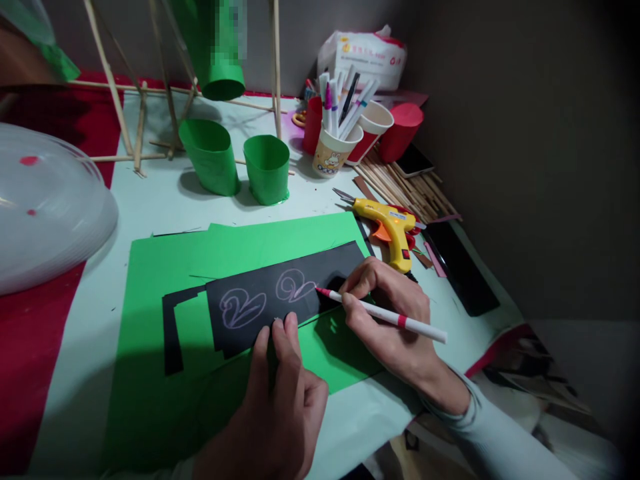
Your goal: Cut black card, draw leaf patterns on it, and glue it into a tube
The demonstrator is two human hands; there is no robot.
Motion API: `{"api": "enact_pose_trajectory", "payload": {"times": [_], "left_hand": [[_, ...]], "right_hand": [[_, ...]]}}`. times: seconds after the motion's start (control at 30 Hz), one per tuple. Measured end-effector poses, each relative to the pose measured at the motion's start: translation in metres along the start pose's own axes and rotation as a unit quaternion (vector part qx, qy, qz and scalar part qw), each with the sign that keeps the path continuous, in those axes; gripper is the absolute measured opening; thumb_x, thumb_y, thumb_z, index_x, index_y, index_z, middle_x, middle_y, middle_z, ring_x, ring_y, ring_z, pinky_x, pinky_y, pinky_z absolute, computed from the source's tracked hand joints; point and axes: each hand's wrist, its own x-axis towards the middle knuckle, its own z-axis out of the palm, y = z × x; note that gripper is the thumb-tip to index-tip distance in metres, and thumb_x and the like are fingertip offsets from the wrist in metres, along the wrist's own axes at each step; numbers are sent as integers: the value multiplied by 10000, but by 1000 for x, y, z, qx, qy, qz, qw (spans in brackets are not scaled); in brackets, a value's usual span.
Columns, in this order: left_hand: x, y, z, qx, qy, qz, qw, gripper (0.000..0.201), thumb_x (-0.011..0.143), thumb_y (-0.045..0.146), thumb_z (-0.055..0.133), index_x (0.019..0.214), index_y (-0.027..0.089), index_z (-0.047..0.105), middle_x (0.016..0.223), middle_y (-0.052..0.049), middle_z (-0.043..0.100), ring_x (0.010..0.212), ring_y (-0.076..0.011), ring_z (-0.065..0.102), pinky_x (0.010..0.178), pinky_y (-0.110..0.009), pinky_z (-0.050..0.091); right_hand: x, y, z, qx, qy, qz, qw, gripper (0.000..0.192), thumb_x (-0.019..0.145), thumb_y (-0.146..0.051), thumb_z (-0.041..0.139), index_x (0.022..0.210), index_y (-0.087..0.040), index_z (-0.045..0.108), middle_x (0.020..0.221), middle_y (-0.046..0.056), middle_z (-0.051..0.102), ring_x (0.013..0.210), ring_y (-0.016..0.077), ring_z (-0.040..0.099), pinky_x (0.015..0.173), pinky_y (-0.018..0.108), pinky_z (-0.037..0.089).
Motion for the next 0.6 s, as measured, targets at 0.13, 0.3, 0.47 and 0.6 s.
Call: {"api": "enact_pose_trajectory", "payload": {"times": [0.13,0.3,0.47,0.6], "left_hand": [[0,-2,-3,5,-13,7,1000,258,879,125,450,776,38,670,1094,-339,715,1050,-456,689,840,-556,613],[0,0,-5,-3,-26,2,1000,262,888,121,446,790,29,671,1121,-351,700,1076,-472,674,863,-585,587],[0,0,-5,-4,-35,6,999,248,885,120,447,809,32,667,1128,-350,699,1089,-480,667,871,-598,582],[1,0,-5,-9,-26,1,1000,233,887,148,477,790,34,655,1132,-367,688,1076,-483,674,850,-569,608]], "right_hand": [[-1,0,0,1,-5,3,1000,233,835,-109,607,701,-224,455,706,-13,552,621,134,541,577,294,424],[-1,0,1,12,-11,-3,1000,230,829,-98,611,704,-221,464,708,-14,568,621,129,549,577,287,428],[-2,-1,2,28,-32,-17,999,211,833,-92,615,717,-213,486,712,-17,578,631,119,578,587,271,451],[-3,-2,4,38,-52,-20,998,193,841,-96,618,724,-205,511,714,-11,598,652,123,613,608,268,471]]}}
